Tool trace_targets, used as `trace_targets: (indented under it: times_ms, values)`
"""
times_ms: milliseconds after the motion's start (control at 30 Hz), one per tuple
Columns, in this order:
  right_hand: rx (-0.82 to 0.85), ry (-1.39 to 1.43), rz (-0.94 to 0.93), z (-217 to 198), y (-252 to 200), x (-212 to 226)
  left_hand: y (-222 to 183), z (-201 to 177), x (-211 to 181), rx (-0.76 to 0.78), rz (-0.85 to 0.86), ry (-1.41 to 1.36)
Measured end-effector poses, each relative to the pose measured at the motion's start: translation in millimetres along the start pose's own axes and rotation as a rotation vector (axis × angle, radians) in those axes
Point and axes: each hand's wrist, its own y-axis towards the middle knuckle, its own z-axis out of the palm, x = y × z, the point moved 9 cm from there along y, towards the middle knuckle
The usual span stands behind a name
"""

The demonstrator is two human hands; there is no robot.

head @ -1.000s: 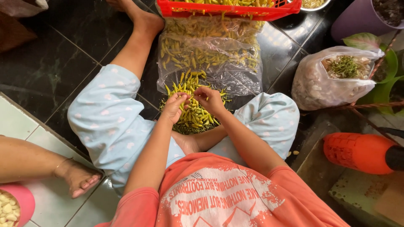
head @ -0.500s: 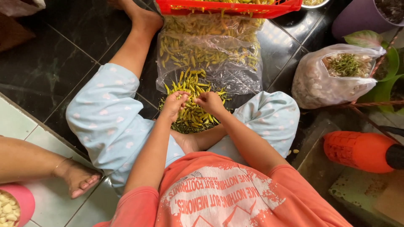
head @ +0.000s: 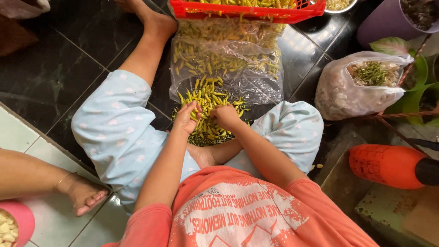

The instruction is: Manually removing the stems from green chilies by hand while sitting on the floor.

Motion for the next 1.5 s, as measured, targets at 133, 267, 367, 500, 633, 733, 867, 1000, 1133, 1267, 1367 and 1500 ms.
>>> trace_targets:
  times_ms: [133, 267, 367, 500, 633, 733, 867, 1000, 1133, 1267, 1367, 1500]
  values:
    - [0.007, 0.051, -0.005, 4, 0, -6, -1, -4, 5, -0.042, -0.047, -0.087]
    - [-0.125, 0.421, 0.075, -18, -4, -21, -21, 12, 1, -0.031, -0.054, -0.023]
    - [-0.214, 0.756, 0.102, -33, -12, -27, -32, 20, 3, -0.005, -0.016, 0.173]
    - [-0.228, 1.197, 0.178, -44, -23, -18, -44, 35, 6, 0.036, 0.041, 0.393]
    - [-0.272, 1.243, 0.204, -42, -23, -17, -63, 54, -5, 0.051, 0.108, 0.463]
    - [-0.318, 1.154, 0.191, -45, -24, -17, -77, 66, -18, 0.050, 0.175, 0.566]
    - [-0.217, 1.190, 0.130, -22, -15, -29, -61, 67, -21, 0.115, 0.298, 0.772]
    - [-0.098, 1.369, 0.128, -15, -18, -24, -48, 58, -12, 0.163, 0.308, 0.940]
    - [-0.288, 0.898, 0.125, -19, -15, -30, -57, 57, -13, 0.209, 0.069, 0.540]
    - [-0.149, 0.237, 0.062, 10, -5, -8, -62, 55, -30, 0.155, 0.045, 0.254]
    - [-0.135, 0.059, 0.025, 14, 3, -8, -46, 37, -27, 0.096, 0.027, 0.191]
    - [-0.263, 0.225, -0.011, -38, -16, 1, -23, 13, -13, 0.042, -0.005, 0.250]
